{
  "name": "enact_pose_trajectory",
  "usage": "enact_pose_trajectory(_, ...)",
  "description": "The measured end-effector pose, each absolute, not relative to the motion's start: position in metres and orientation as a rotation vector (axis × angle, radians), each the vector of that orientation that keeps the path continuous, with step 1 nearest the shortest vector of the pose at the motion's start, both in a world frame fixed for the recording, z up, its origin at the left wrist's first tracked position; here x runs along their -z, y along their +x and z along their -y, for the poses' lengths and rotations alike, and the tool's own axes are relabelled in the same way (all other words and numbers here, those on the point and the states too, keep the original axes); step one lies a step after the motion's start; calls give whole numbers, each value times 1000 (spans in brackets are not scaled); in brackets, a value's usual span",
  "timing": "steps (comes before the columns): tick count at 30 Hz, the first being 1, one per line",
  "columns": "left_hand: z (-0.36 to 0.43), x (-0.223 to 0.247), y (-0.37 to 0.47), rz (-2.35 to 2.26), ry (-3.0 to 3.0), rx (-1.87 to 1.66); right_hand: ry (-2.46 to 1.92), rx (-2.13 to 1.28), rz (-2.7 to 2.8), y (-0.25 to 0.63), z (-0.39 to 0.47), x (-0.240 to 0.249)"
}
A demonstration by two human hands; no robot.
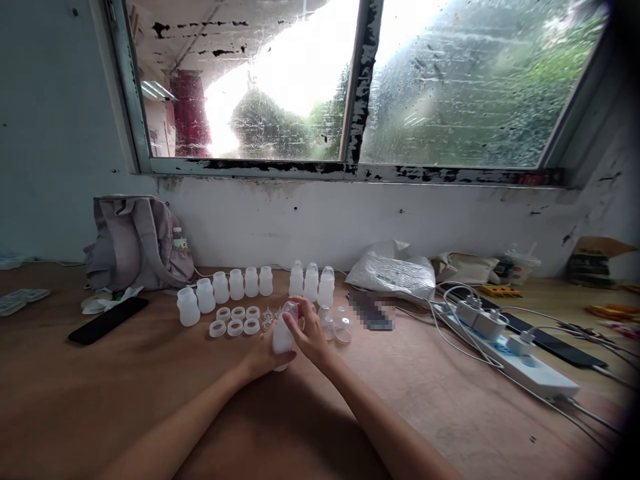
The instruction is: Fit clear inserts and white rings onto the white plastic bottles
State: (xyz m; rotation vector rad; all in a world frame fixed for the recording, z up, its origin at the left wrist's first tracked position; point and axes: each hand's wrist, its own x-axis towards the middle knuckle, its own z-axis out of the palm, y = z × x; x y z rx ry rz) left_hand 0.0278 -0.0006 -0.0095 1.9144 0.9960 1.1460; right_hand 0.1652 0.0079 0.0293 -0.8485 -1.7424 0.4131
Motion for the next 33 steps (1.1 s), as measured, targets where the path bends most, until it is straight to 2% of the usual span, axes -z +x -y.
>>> enact_pose_trajectory(4, -1, 3, 30, -882, 1750, -1112, -826, -847, 1558, 166, -16, -33)
enact_pose_trajectory(7, -6, -3, 36, -809, 1586, -1058, -808, -1017, 1405, 172, -23, -38)
enact_pose_trajectory(18, -1, -12, 28, -357, 969, -686, -646, -1245, 1225, 178, -32, -47)
enact_pose_trajectory(25, 11, 0, 22, -355, 1027, -372, -690, -979, 825, 229, -63, -56)
enact_pose_trajectory(28, 14, 2, 25, -335, 1002, -495, -851, -912, 1009, 242, -65, -57)
enact_pose_trajectory(33, 8, 1, 25, -397, 930, -870, -1145, -835, 1892, 229, -45, -60)
